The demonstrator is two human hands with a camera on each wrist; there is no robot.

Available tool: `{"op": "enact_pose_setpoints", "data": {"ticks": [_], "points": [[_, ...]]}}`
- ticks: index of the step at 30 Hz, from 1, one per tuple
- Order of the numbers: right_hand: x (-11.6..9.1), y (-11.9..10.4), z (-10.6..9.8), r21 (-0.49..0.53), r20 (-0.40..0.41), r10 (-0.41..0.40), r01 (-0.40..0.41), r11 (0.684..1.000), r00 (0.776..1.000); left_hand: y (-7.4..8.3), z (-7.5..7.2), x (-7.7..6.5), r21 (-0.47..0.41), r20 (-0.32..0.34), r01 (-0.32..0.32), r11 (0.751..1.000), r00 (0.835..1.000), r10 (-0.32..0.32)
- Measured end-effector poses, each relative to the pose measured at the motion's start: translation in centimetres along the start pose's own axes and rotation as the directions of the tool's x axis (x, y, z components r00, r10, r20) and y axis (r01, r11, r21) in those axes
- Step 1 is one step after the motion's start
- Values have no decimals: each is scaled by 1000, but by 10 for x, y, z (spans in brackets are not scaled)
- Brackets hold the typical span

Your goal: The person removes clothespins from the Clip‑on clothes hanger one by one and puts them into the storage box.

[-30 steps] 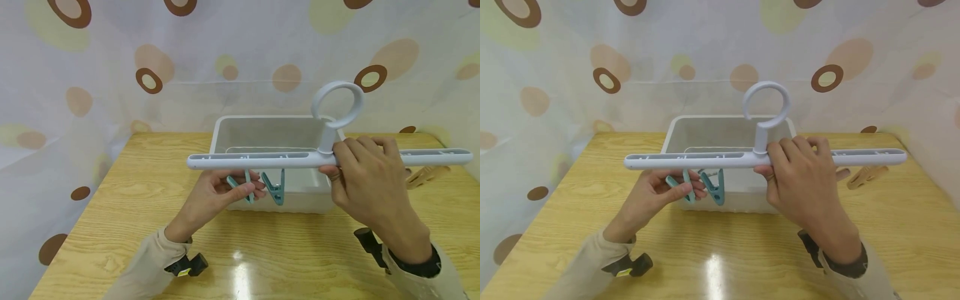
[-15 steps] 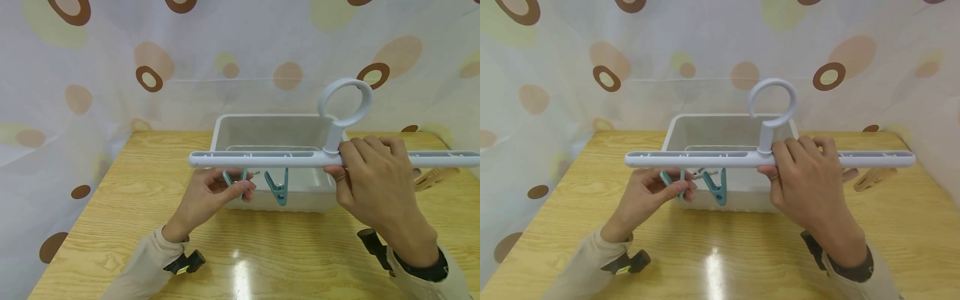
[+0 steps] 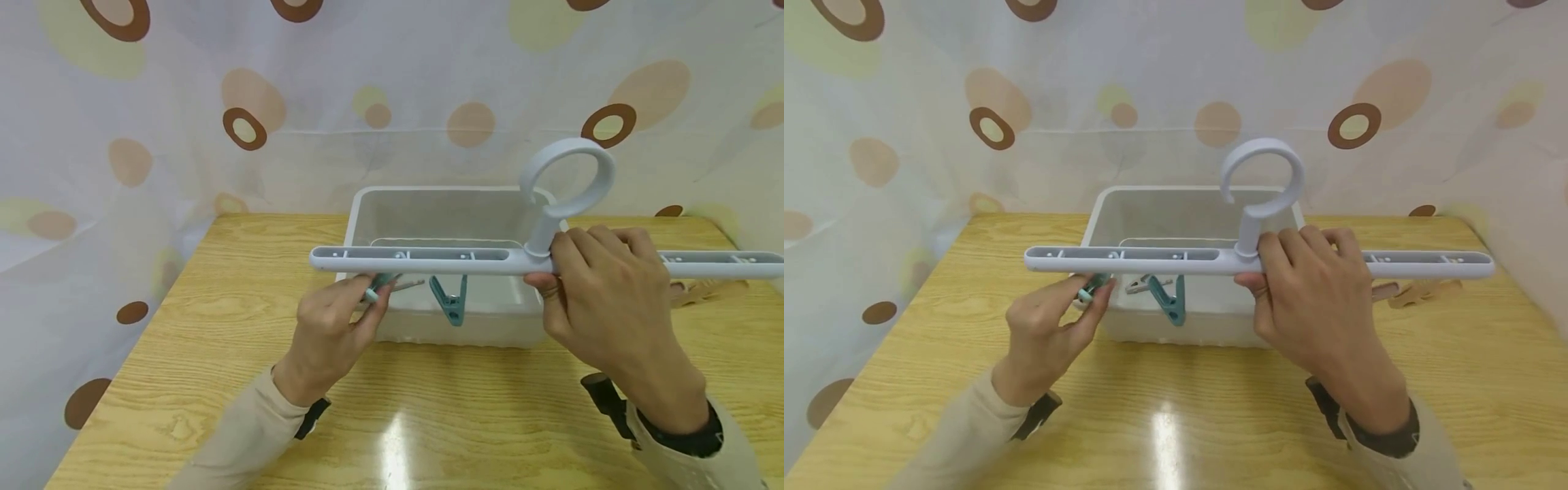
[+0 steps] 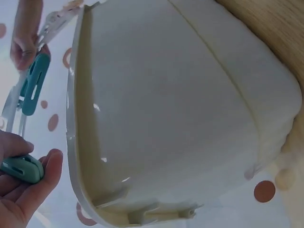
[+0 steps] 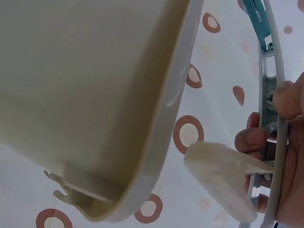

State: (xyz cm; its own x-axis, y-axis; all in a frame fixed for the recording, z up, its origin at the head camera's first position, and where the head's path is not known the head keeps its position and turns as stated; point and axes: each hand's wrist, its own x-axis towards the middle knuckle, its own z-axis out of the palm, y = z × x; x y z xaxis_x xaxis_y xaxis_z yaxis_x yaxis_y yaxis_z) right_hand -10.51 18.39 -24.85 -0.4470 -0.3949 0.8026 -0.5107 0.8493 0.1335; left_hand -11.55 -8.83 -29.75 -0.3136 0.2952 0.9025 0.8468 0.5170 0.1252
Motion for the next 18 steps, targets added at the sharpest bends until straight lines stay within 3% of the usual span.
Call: {"op": "enact_pose_setpoints", "data": {"ticks": [4, 8, 14, 18], "points": [[0, -4, 0, 18, -28, 16, -15, 1000, 999, 2, 1, 1, 149, -73, -75, 986, 994, 86], [-1, -9, 3, 15, -62, 37, -36, 999, 997, -1, 3, 2, 227, -108, -91, 970, 987, 118], [-3, -14, 9, 13, -129, 72, -71, 997, 989, -7, -2, 5, 200, -96, 15, 980, 995, 4], [-4, -14, 9, 16, -125, 65, -63, 998, 990, -8, -9, 6, 205, -75, 18, 979, 997, -3]]}}
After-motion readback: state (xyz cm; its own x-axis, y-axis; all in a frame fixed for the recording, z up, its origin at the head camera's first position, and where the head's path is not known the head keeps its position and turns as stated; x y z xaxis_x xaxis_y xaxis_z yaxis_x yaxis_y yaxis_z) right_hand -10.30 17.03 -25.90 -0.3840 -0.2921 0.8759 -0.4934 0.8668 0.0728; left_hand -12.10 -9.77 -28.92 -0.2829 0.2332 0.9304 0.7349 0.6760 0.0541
